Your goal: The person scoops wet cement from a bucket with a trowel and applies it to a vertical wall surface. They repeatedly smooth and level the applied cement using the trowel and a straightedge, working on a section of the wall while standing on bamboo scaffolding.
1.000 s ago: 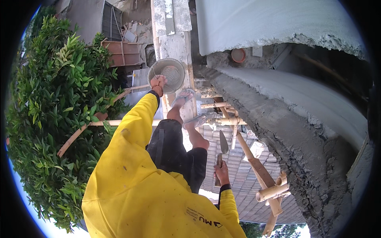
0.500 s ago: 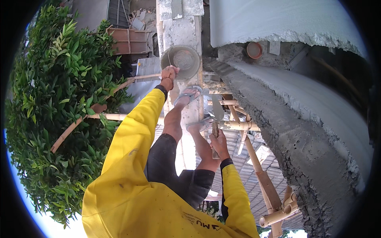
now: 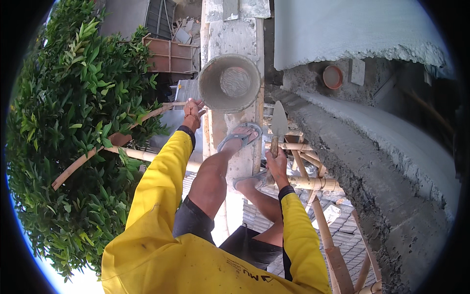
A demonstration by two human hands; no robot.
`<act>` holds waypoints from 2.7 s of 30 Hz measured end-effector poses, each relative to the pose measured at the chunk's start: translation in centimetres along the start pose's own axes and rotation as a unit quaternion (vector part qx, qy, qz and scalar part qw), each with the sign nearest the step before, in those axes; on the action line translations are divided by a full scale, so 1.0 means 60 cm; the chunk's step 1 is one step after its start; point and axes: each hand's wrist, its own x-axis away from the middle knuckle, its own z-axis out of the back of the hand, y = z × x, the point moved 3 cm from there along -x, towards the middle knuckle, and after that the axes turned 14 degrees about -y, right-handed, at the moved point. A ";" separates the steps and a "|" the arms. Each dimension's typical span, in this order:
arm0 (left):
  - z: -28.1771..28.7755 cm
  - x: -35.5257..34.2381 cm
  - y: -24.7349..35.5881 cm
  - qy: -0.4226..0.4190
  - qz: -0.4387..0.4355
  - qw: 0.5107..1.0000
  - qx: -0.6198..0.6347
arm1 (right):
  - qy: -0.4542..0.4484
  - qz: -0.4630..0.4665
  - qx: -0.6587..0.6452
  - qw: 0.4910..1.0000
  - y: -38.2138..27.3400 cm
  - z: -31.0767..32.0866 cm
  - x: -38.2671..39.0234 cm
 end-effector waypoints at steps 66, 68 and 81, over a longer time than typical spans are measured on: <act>-0.348 0.147 0.180 -0.245 -0.089 0.917 -0.302 | -0.085 0.394 -0.244 0.882 -0.376 0.027 -0.175; -0.326 0.218 0.139 -0.261 -0.047 0.906 -0.331 | -0.102 0.388 -0.244 0.883 -0.374 0.022 -0.139; -0.332 0.108 0.166 -0.404 -0.026 0.864 -0.300 | -0.119 0.358 -0.233 0.896 -0.296 0.098 -0.019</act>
